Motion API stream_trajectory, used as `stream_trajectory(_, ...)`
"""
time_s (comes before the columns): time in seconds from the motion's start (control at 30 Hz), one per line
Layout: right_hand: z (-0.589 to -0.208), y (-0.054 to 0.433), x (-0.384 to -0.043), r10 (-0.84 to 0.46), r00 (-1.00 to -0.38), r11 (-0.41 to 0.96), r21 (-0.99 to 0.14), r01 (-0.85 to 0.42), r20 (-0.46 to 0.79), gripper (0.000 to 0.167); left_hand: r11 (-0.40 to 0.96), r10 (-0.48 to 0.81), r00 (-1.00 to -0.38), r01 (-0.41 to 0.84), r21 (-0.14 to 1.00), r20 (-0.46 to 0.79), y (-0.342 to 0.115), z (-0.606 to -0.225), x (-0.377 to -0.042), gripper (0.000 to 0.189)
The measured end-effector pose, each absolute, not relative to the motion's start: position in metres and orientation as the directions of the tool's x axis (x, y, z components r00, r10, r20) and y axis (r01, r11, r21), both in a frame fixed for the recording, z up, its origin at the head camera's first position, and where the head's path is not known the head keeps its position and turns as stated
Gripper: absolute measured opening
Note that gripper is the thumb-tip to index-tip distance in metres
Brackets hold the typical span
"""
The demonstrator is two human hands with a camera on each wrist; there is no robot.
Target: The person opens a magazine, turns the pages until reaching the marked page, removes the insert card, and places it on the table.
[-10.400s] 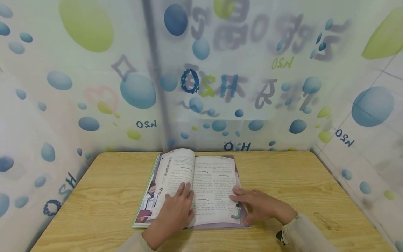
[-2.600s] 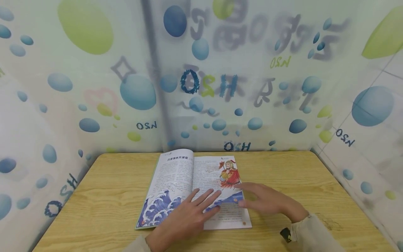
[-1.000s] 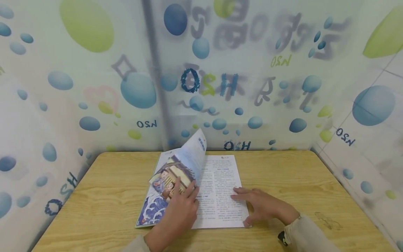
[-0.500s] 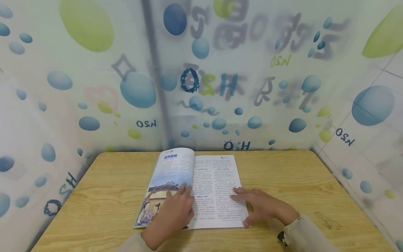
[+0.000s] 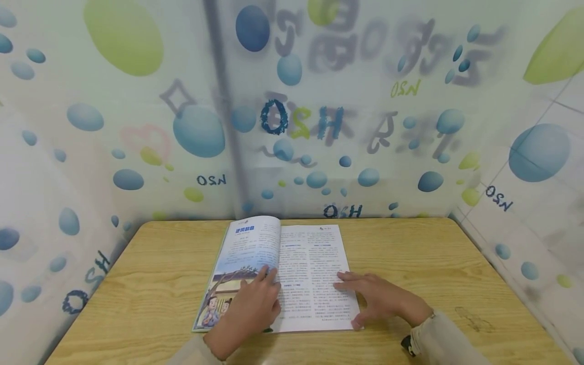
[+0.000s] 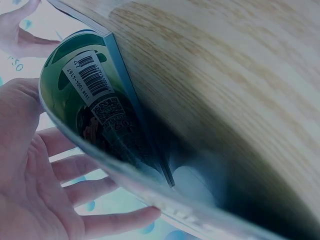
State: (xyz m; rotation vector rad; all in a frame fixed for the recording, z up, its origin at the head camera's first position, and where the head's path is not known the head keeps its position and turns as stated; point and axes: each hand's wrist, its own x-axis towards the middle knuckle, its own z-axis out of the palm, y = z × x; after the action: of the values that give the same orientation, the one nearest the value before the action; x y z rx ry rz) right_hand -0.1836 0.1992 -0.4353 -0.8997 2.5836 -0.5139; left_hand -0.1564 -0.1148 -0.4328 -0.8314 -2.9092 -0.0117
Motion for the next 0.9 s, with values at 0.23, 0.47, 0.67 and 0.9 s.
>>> stream_trajectory(0.23,-0.4390,0.1996,-0.1860,-0.652,-0.734,0.726,-0.435,-0.533,-0.190,0.084,0.843,0.537,-0.834,0.537,-0.037,0.125,-0.1161,-0.4332,-0.1563,0.028)
stream_trajectory(0.47,-0.4397,0.2006,-0.1868,-0.655,-0.732,0.720,-0.448,-0.529,-0.188,0.084,0.843,0.537,-0.836,0.536,-0.041,0.110,-0.1164,-0.4348,-0.1565,0.029)
stream_trajectory(0.67,-0.4390,0.2010,-0.1868,-0.652,-0.735,0.722,-0.451,-0.524,-0.188,0.082,0.842,0.539,-0.835,0.536,-0.052,0.113,-0.1162,-0.4355,-0.1567,0.031)
stream_trajectory(0.9,-0.4385,0.2001,-0.1860,-0.653,-0.735,0.721,-0.447,-0.529,-0.184,0.080,0.839,0.543,-0.828,0.541,-0.055,0.138,-0.1165,-0.4354,-0.1560,0.030)
